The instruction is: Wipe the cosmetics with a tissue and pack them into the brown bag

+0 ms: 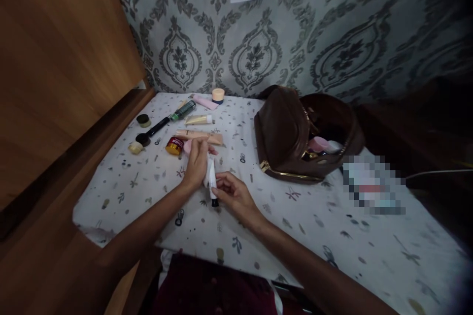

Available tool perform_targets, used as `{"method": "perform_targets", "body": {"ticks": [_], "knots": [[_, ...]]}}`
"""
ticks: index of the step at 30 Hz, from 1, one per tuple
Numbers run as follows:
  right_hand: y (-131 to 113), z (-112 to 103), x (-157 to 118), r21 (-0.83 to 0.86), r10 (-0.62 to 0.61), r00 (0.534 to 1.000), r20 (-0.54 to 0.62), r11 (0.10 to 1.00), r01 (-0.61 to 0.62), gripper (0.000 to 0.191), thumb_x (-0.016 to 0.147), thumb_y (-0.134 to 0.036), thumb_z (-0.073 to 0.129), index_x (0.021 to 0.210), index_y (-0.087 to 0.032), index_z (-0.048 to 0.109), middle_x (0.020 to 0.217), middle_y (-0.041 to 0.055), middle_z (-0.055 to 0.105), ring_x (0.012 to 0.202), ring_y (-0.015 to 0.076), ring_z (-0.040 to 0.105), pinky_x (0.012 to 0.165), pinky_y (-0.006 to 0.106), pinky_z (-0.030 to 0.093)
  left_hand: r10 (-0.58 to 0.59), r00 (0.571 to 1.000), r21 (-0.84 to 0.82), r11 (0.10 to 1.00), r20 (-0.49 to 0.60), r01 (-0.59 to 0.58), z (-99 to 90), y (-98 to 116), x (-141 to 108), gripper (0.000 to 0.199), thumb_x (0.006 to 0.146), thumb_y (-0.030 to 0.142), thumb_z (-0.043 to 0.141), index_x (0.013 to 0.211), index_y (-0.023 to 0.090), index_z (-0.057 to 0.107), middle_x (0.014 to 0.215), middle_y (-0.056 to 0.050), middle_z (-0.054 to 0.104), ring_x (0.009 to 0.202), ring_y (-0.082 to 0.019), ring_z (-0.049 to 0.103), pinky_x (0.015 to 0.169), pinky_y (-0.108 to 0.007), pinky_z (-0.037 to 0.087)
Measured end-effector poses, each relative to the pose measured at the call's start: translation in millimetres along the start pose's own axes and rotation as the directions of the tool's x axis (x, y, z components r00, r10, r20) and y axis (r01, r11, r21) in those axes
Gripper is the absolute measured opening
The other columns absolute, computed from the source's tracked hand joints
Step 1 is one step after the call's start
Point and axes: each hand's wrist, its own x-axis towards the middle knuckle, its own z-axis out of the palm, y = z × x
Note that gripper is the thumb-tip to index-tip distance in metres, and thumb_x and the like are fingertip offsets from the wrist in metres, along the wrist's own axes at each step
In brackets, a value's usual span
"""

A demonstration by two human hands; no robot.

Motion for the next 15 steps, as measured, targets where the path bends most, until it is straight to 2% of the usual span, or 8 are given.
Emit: {"method": "perform_targets", "body": {"ticks": [4,8,11,13,15], "knots": [[-2,-3,2,0.018,-0.057,0.993,-0.104,0.998,0.059,0.031,0.071,-0.036,0.078,0.095,-0.022,0.063,0.076,-0.0033,0.061,0.067,0.0123,0.055,0.061,0.024,0.045,0.023,0.988,-0.005,1.000,0.150,-0.023,9.3,-2,-22,0.042,0.097,0.052,0.041,0.126,0.023,0.035,0.120,-0.011,0.055,0.113,-0.021,0.057,0.091,-0.038,0.050],[-3,-11,5,0.083,-0.078,0.970,-0.230,0.992,0.099,0.032,0.071,-0.038,0.078,0.096,-0.022,0.067,0.092,0.0004,0.068,0.083,0.0159,0.061,0.073,0.026,0.049,0.081,0.948,0.105,0.987,0.307,-0.118,13.8,-4,-41,0.054,0.097,0.047,0.044,0.139,0.018,0.028,0.143,-0.019,0.040,0.135,-0.027,0.041,0.114,-0.046,0.031],[-4,-15,5,0.141,-0.026,0.963,-0.268,0.988,0.066,0.038,0.071,-0.045,0.078,0.100,-0.022,0.069,0.100,0.0030,0.071,0.090,0.0192,0.063,0.081,0.029,0.049,0.074,0.932,0.130,0.983,0.354,-0.127,15.3,-7,-46,0.061,0.096,0.045,0.046,0.145,0.017,0.022,0.149,-0.020,0.033,0.140,-0.029,0.034,0.118,-0.049,0.025],[-7,-15,4,0.131,-0.006,0.970,-0.242,0.991,0.039,0.041,0.072,-0.048,0.077,0.103,-0.022,0.070,0.103,0.0044,0.072,0.094,0.0211,0.064,0.083,0.031,0.050,0.073,0.933,0.110,0.987,0.353,-0.119,15.5,-8,-46,0.063,0.096,0.044,0.047,0.146,0.018,0.021,0.146,-0.021,0.038,0.139,-0.029,0.037,0.117,-0.050,0.025],[-9,-14,2,0.073,-0.030,0.984,-0.177,0.996,0.043,0.040,0.075,-0.048,0.074,0.105,-0.022,0.071,0.107,0.0050,0.071,0.100,0.0226,0.063,0.089,0.033,0.049,0.092,0.938,0.086,0.988,0.336,-0.128,15.1,-8,-44,0.061,0.097,0.042,0.045,0.146,0.018,0.020,0.139,-0.020,0.046,0.133,-0.028,0.045,0.114,-0.050,0.030]]}}
